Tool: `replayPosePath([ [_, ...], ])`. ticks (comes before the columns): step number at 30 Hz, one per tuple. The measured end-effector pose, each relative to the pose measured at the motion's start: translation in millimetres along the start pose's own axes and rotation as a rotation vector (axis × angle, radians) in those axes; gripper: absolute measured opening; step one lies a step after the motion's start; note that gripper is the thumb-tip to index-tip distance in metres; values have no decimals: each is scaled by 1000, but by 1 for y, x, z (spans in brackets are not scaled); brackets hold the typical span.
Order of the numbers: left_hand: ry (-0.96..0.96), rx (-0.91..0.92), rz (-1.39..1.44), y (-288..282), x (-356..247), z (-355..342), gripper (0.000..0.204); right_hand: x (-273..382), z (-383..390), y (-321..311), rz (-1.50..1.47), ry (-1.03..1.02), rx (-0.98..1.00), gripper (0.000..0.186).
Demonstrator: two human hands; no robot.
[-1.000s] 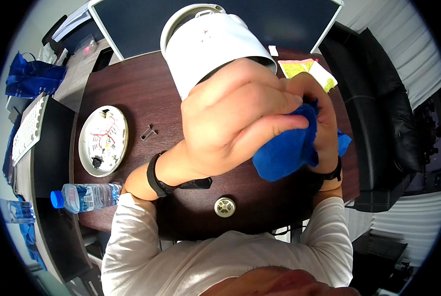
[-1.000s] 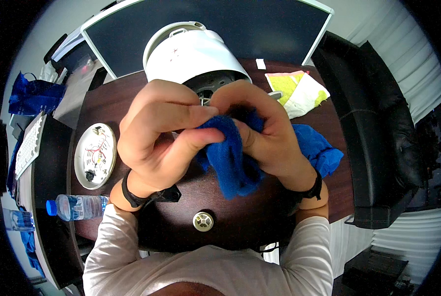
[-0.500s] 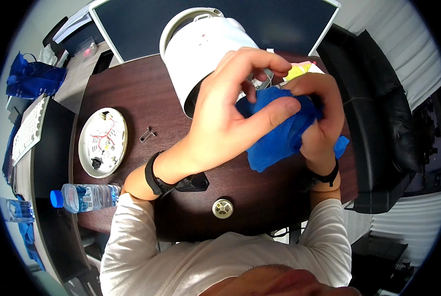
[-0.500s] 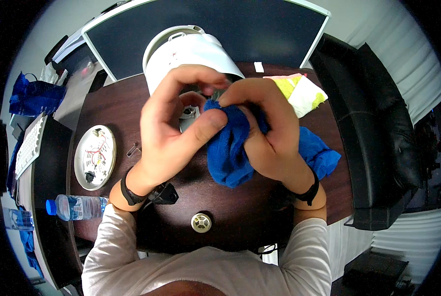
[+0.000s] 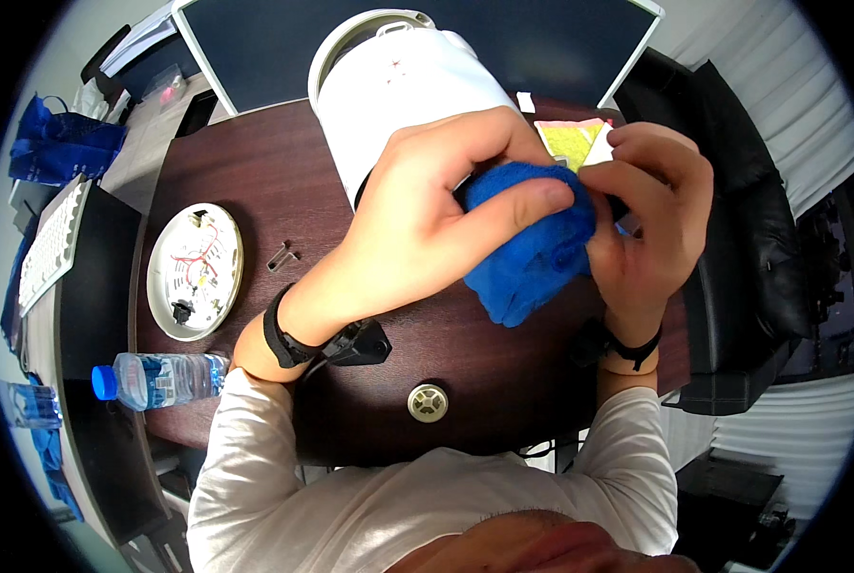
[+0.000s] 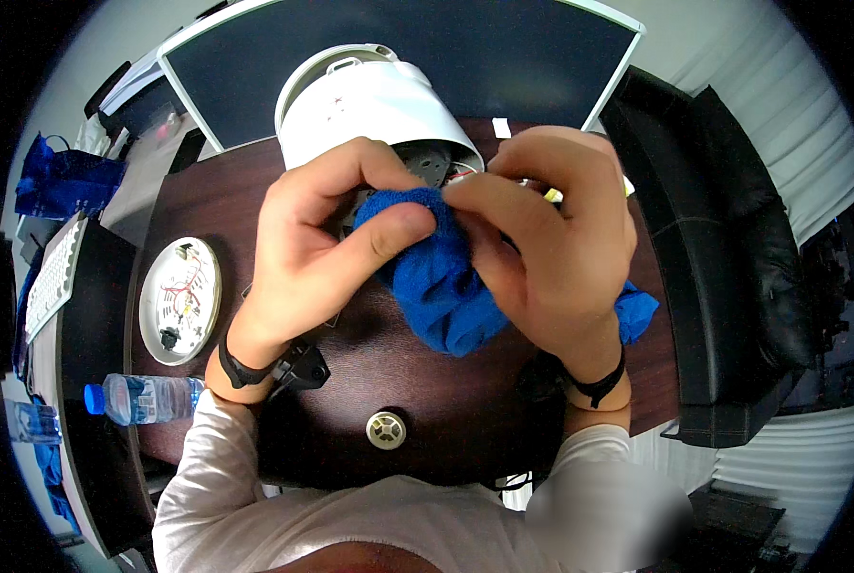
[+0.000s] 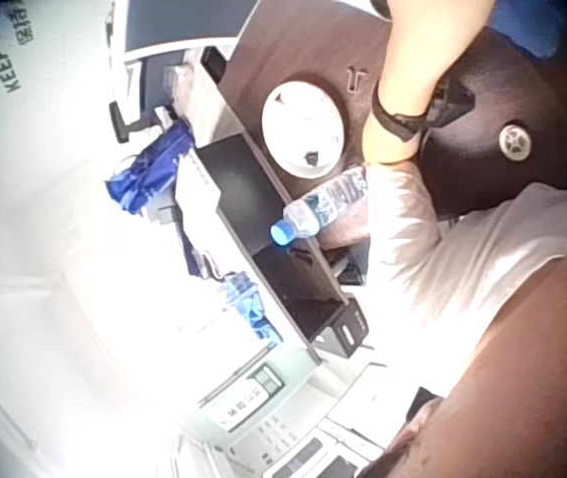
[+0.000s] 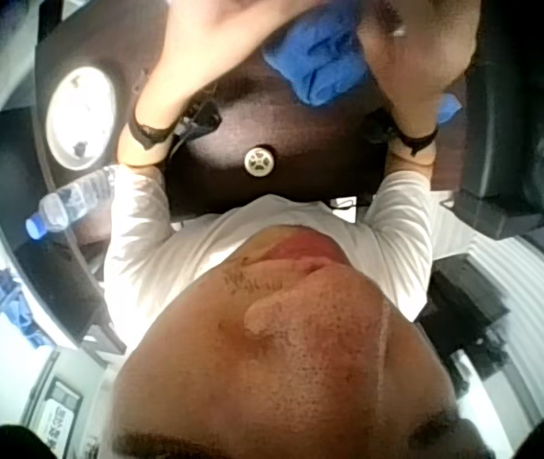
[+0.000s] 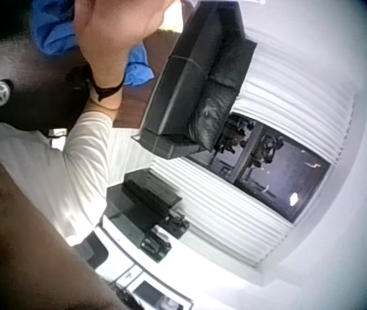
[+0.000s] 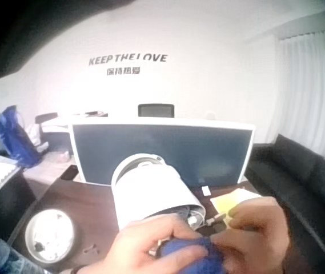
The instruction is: The person works on a disassembled white cylindrical appliance on a table, using a screwdriver to tighten screws inside the housing. They wipe small metal parts with a blue cloth and place them on a plate before reinserting them into the device.
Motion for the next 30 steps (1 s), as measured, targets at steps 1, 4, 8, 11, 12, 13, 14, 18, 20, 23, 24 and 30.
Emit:
replayPosePath([
  [1,4,-5,-14,-1,-3,1,15,0,1,1,-14,12,3,29],
  [4,-27,48,-116,-1,-7,3,13,-1,3,6,0,53,99,32],
  [8,-44,127,-258,0,-6,3,16,1,6,19,-17,24,258,33],
  [11,-161,171,-167,1,2,4,17,1,8,24,-42,-13,277,33],
  [12,-219,170,-115,1,6,5,17,0,9,25,-53,-17,267,34],
  [13,-276,170,-63,1,10,5,18,-1,9,26,-58,-24,257,34],
  [14,-300,176,-50,1,11,5,18,-2,10,28,-65,-25,248,34],
  [18,-353,189,68,0,14,3,18,-10,10,28,-140,15,204,34],
  [20,-350,196,132,2,14,2,18,-11,10,25,-162,15,170,34],
  [23,-355,210,146,4,15,4,17,-10,10,24,-164,20,179,34],
  [24,-361,212,120,4,15,5,17,-9,10,25,-159,21,192,34],
  [30,-287,200,24,2,8,6,15,-8,13,29,-240,91,270,34],
])
Point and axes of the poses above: each hand's wrist, its own z-axis away from the middle knuckle, its own y-axis out of the palm, x = y × z, the point moved 7 cm from there along -z, towards the middle knuckle, and after that the axes turned 5 degrees about -y, right-handed, at the moved point
